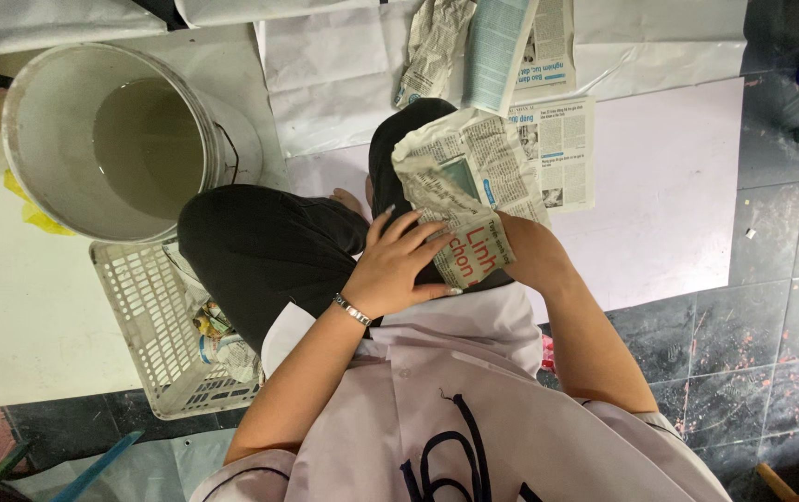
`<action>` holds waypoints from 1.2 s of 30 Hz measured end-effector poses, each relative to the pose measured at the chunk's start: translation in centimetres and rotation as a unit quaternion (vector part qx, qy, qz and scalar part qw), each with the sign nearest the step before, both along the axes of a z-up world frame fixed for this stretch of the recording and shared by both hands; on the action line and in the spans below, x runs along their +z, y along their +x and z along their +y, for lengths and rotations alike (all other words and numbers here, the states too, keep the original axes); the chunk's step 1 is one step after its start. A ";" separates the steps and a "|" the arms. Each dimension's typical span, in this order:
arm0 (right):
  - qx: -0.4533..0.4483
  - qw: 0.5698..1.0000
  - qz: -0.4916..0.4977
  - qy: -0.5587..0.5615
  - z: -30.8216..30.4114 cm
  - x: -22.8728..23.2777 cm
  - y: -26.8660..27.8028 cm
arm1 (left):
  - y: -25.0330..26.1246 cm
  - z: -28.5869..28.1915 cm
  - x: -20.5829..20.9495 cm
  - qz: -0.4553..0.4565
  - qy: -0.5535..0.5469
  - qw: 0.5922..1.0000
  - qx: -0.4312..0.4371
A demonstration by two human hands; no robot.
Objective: The person sits on the floor and wraps small ceramic items, including a bowl and a cup, with newspaper. They fold the paper around each item and place the wrapped pieces into a nearby basket.
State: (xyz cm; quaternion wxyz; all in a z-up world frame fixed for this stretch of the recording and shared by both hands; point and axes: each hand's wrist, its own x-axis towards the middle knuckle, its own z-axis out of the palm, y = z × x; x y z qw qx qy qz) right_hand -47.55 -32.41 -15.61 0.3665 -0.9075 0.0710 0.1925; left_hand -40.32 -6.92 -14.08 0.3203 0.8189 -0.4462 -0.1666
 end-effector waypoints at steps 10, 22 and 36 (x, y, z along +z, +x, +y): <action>-0.137 0.974 0.160 0.083 -1.3 3.8 0.8 | -0.2 -0.8 -2.1 -0.063 0.048 0.995 -0.064; -0.096 0.961 -0.251 0.064 2.8 2.9 8.4 | -0.6 -1.5 -2.2 -0.059 0.056 0.995 -0.064; -0.135 0.990 -0.033 0.009 0.0 -3.6 14.0 | -1.8 -1.4 -3.1 -0.072 0.023 0.996 -0.055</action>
